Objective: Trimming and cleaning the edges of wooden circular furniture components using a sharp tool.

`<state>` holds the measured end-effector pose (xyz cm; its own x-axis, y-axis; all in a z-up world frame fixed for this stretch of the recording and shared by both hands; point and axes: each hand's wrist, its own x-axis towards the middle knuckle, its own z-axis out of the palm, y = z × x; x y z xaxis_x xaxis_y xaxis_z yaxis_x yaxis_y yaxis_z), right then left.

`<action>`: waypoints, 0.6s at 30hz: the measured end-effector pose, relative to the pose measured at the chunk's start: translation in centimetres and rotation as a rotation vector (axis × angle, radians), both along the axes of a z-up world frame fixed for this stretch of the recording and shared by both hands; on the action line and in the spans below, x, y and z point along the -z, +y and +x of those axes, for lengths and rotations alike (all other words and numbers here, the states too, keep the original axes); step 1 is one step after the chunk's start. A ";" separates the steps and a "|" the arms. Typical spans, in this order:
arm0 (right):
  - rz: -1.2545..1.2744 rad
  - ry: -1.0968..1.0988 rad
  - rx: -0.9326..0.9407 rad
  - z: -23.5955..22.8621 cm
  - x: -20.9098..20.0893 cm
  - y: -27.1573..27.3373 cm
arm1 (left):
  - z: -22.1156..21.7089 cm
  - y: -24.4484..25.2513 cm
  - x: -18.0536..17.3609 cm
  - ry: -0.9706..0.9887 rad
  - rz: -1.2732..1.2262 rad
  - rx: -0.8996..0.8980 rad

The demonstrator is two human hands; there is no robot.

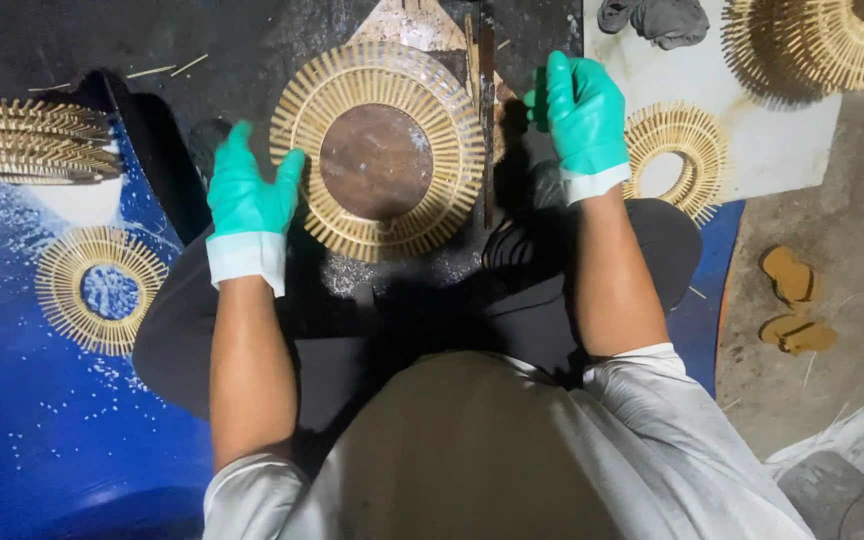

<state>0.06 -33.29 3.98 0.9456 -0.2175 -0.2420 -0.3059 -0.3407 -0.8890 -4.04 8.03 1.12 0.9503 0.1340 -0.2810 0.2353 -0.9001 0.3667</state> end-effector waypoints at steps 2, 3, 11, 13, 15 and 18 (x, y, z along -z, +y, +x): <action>0.111 0.009 0.049 -0.4 0.2 -0.6 | 0.3 -0.4 0.2 -0.290 -0.193 0.090; 0.110 0.008 0.054 -0.5 -0.1 -0.8 | 0.6 -0.8 0.0 -0.290 -0.194 0.094; 0.095 0.062 0.141 -1.0 -0.4 -2.7 | 0.3 -1.0 -0.2 0.332 -0.268 -0.212; 0.064 0.067 0.098 -0.9 -1.2 -2.2 | -0.2 -0.3 1.5 0.202 -0.140 -0.107; 0.030 0.071 0.050 -0.5 -2.2 -0.7 | 0.6 -1.4 0.3 0.071 -0.016 -0.007; -0.309 0.088 -0.143 -0.4 -2.8 3.4 | 2.7 -5.1 -3.8 -0.120 -0.176 0.091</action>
